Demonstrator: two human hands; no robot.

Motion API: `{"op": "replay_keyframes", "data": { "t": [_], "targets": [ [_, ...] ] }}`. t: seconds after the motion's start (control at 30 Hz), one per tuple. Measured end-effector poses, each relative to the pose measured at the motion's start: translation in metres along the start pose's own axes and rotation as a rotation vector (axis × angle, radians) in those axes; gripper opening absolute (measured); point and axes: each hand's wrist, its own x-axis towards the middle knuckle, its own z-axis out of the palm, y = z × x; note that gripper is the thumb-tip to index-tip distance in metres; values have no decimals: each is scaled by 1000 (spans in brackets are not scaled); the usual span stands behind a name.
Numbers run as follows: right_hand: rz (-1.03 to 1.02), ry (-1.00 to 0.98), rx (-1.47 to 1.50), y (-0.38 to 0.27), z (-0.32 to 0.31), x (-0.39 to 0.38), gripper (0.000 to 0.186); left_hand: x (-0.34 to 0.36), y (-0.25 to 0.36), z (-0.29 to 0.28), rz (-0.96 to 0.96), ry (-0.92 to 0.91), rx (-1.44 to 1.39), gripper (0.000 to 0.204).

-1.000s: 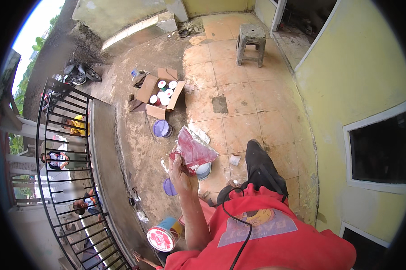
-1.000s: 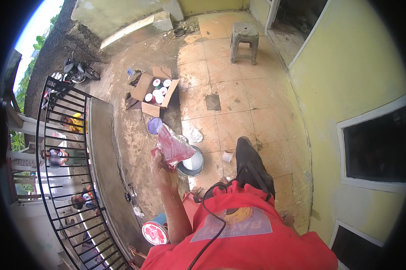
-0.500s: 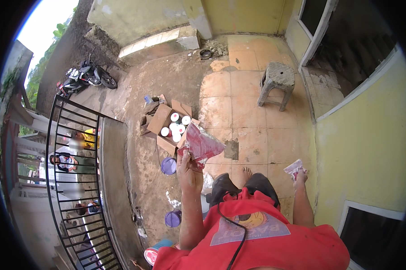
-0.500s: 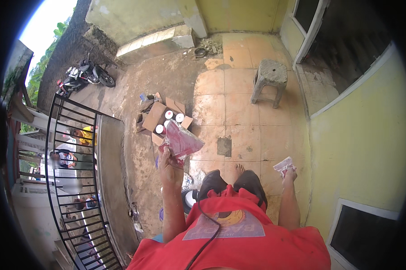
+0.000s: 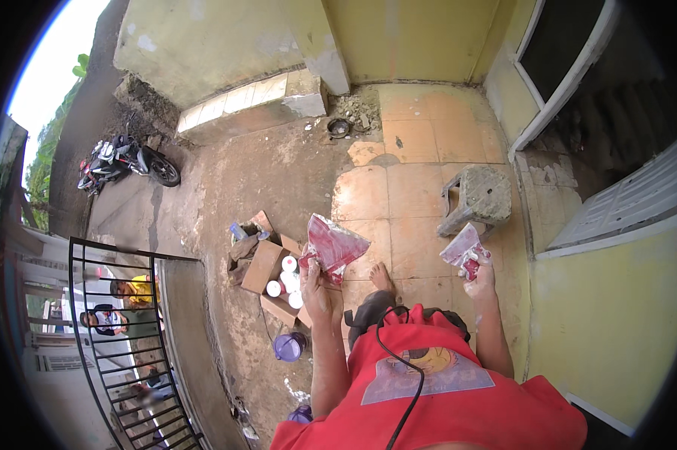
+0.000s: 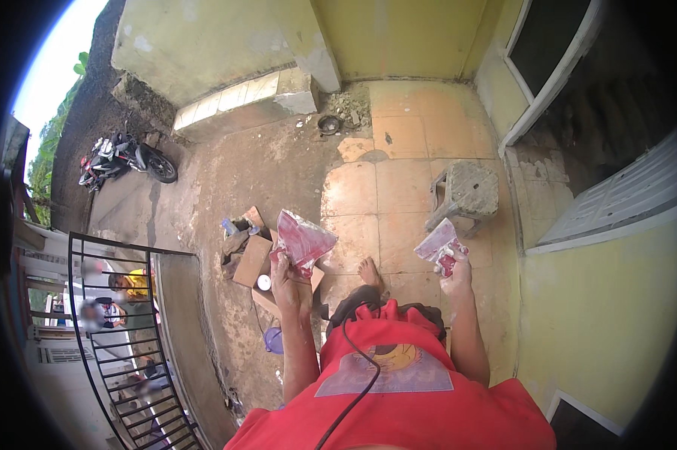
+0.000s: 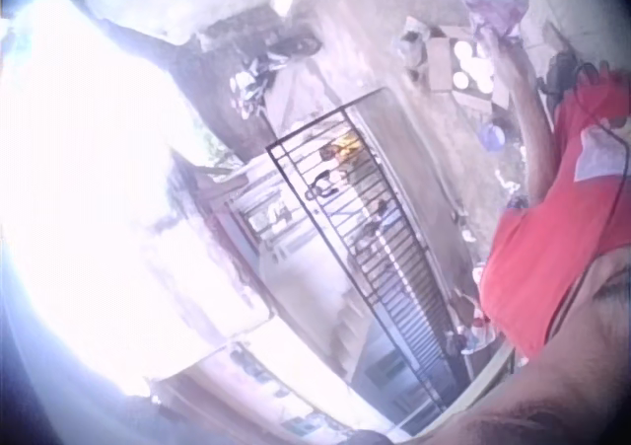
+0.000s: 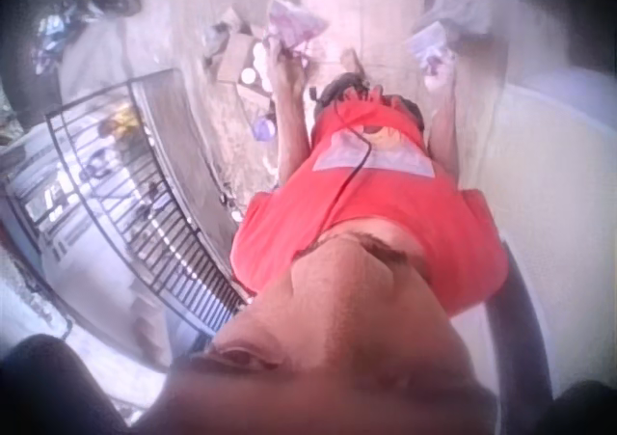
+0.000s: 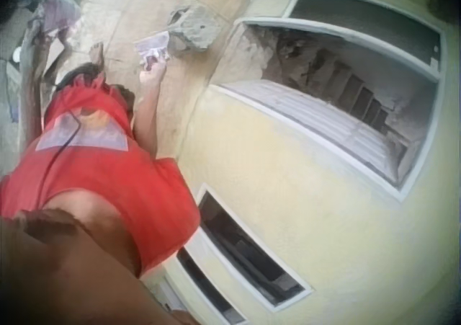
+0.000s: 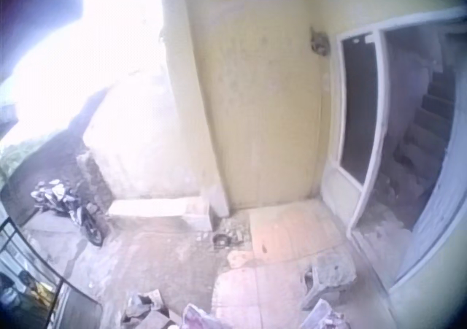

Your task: The person applies plaster to a wall corner and floor junction using a trowel and a cloth. They repeatedly scoop plaster from a bowl, spread it on the wall, and smooth the surface. The person also washes the cloth in a bucket of water during the process.

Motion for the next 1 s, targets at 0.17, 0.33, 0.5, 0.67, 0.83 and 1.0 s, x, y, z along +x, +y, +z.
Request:
{"op": "replay_keyframes", "data": {
  "t": [0.17,0.33,0.5,0.67,0.83,1.0],
  "targets": [
    [40,48,67,-30,114,53,10,144,-7,93,-48,-146,113,45],
    [48,74,-25,-64,219,148,15,291,-52,164,-38,-292,229,46],
    [133,-69,-27,-96,354,262,15,413,-100,216,102,-403,451,41],
    [352,-281,44,-149,474,356,11,525,-99,268,292,-504,744,34],
    [444,-304,102,-190,570,421,12,614,-76,348,433,-711,830,24],
    [378,-226,137,-206,651,494,9,715,-64,385,534,-910,974,22]
  ]
}}
